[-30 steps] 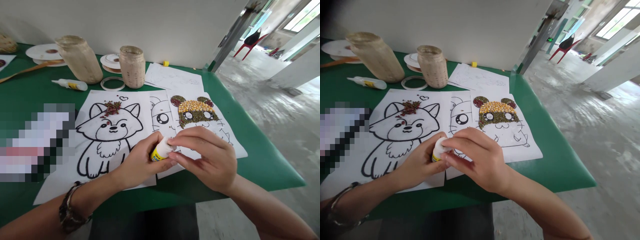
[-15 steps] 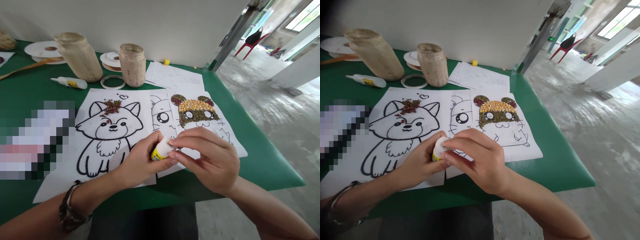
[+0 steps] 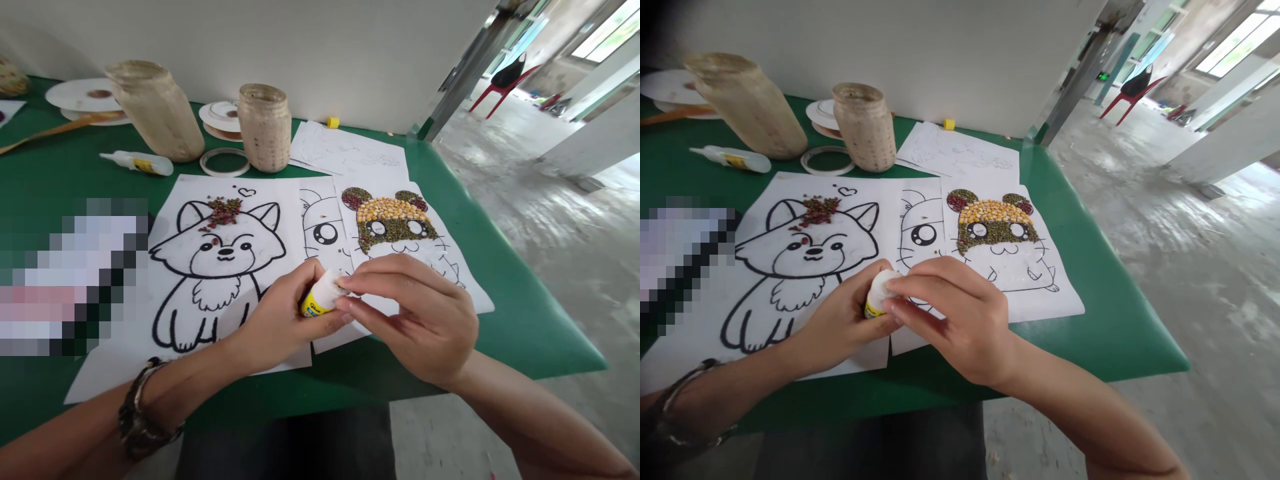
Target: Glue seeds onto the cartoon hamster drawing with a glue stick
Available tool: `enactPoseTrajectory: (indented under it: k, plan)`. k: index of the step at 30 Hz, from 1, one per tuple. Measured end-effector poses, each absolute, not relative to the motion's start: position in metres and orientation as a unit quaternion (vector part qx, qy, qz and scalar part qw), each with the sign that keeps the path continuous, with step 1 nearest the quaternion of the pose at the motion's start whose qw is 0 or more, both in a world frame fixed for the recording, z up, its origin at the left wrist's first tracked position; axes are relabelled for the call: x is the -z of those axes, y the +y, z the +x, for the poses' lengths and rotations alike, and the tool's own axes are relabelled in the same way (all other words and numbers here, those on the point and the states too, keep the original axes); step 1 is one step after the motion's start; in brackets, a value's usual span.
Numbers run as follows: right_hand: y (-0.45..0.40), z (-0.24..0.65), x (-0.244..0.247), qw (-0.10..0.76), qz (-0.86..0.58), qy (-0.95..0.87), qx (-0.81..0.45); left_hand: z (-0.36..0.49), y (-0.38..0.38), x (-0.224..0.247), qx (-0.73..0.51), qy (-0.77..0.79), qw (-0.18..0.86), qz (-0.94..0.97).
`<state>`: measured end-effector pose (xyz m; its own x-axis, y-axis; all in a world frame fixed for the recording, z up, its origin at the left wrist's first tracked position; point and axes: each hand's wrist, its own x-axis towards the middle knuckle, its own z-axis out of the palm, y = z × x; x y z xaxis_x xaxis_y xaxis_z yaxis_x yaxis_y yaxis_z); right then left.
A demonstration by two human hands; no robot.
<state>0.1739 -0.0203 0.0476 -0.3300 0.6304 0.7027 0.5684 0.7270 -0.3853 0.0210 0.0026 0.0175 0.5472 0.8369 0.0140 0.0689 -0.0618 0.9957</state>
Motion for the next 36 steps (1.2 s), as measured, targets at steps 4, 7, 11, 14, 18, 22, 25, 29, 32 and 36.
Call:
enactPoseTrajectory:
  k: [4, 7, 11, 14, 18, 22, 25, 29, 32, 36]
  plan:
    - [-0.020, 0.173, -0.047, 0.450, -0.370, -0.812, -0.029, 0.022, 0.003, -0.018, -0.328, 0.355, 0.570, 0.664]
    - [-0.020, 0.172, -0.046, 0.458, -0.372, -0.807, -0.024, 0.023, 0.004, -0.018, -0.327, 0.357, 0.572, 0.662]
    - [-0.019, 0.170, -0.044, 0.468, -0.371, -0.802, -0.010, 0.023, 0.004, -0.017, -0.331, 0.355, 0.582, 0.653]
    - [-0.019, 0.170, -0.046, 0.462, -0.375, -0.803, -0.013, 0.022, 0.004, -0.017, -0.328, 0.355, 0.600, 0.638]
    - [-0.020, 0.174, -0.054, 0.448, -0.370, -0.811, -0.065, 0.022, 0.006, -0.016, -0.323, 0.370, 0.608, 0.624]
    - [-0.017, 0.187, -0.062, 0.461, -0.383, -0.799, -0.047, 0.021, 0.007, -0.017, -0.309, 0.393, 0.591, 0.633]
    - [-0.010, 0.210, -0.059, 0.457, -0.420, -0.784, 0.018, 0.021, 0.007, -0.018, -0.299, 0.399, 0.593, 0.633]
    - [-0.001, 0.247, -0.038, 0.351, -0.494, -0.794, 0.052, 0.021, 0.006, -0.019, -0.279, 0.406, 0.595, 0.635]
    - [0.001, 0.263, -0.017, 0.273, -0.527, -0.804, 0.045, 0.022, 0.006, -0.019, -0.269, 0.412, 0.588, 0.642]
    - [0.001, 0.263, -0.003, 0.201, -0.542, -0.816, 0.019, 0.024, 0.007, -0.019, -0.266, 0.419, 0.581, 0.645]
